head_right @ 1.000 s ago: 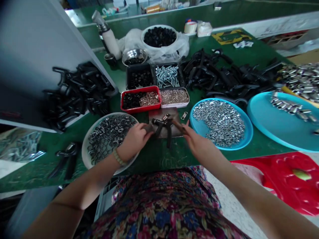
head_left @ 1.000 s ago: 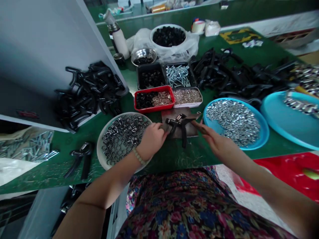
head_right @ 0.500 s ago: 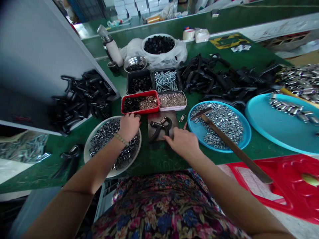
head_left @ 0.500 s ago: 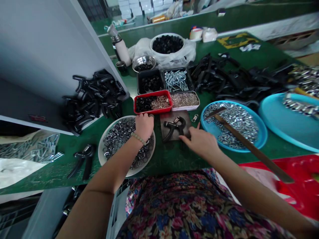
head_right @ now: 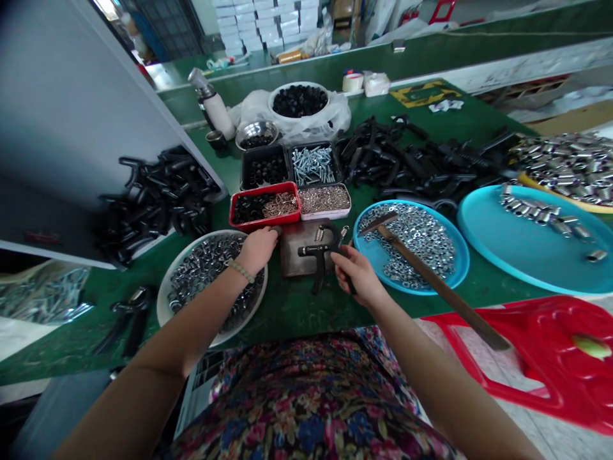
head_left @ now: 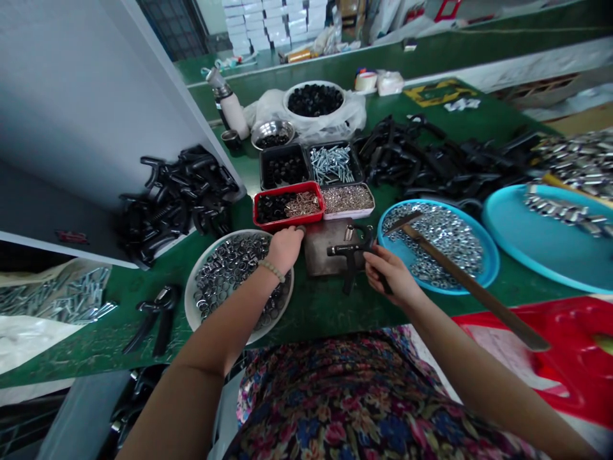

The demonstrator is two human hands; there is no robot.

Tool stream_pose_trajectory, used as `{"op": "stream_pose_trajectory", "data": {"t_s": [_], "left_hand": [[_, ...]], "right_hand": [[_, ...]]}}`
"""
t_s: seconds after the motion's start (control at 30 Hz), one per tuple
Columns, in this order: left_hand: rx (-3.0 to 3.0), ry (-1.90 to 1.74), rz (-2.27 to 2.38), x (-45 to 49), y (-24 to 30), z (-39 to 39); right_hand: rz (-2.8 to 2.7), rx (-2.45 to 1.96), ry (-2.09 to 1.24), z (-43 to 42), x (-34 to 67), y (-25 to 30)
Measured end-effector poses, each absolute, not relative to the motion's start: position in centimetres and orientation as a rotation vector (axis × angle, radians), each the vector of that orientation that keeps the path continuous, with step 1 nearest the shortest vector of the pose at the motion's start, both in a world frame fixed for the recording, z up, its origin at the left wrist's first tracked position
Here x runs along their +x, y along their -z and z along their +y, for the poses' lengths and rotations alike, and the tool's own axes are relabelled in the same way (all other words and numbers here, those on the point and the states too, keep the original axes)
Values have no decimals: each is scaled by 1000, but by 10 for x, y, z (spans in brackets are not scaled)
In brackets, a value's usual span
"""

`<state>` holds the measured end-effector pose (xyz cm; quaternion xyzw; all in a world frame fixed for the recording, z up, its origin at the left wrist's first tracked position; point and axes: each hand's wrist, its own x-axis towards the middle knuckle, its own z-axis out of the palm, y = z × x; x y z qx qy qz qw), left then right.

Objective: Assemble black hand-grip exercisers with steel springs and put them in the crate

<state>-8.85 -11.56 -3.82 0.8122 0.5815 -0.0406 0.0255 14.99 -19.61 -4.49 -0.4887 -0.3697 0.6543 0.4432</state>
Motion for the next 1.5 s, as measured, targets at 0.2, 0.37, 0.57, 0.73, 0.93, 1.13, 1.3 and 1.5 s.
{"op": "stream_pose_trajectory", "data": {"t_s": [0.2, 0.37, 0.57, 0.73, 0.93, 1.13, 1.3, 1.5], "left_hand": [[1795, -864, 1356, -87, 24, -140], [1117, -1208, 1056, -70, 14, -163], [1043, -1465, 950, -59, 14, -172], [1147, -1491, 1029, -50, 24, -179], [1253, -1489, 1164, -46, 29, -188], [1559, -1092, 1414, -69, 33, -200], [1484, -871, 1416, -90, 37, -222], [1302, -926, 1291, -60, 37, -238]], "right_hand": [[-707, -919, -1718, -206, 146, 35], [-677, -817, -1755, -205, 134, 30], [-563, -760, -1862, -206, 121, 34], [-502, -737, -1894, -209, 113, 39], [-498, -769, -1892, -210, 104, 37], [-1249, -1371, -1409, -199, 123, -4], [-2150, -1768, -471, -203, 137, -33], [-2398, -1365, -807, -201, 92, -30]]}}
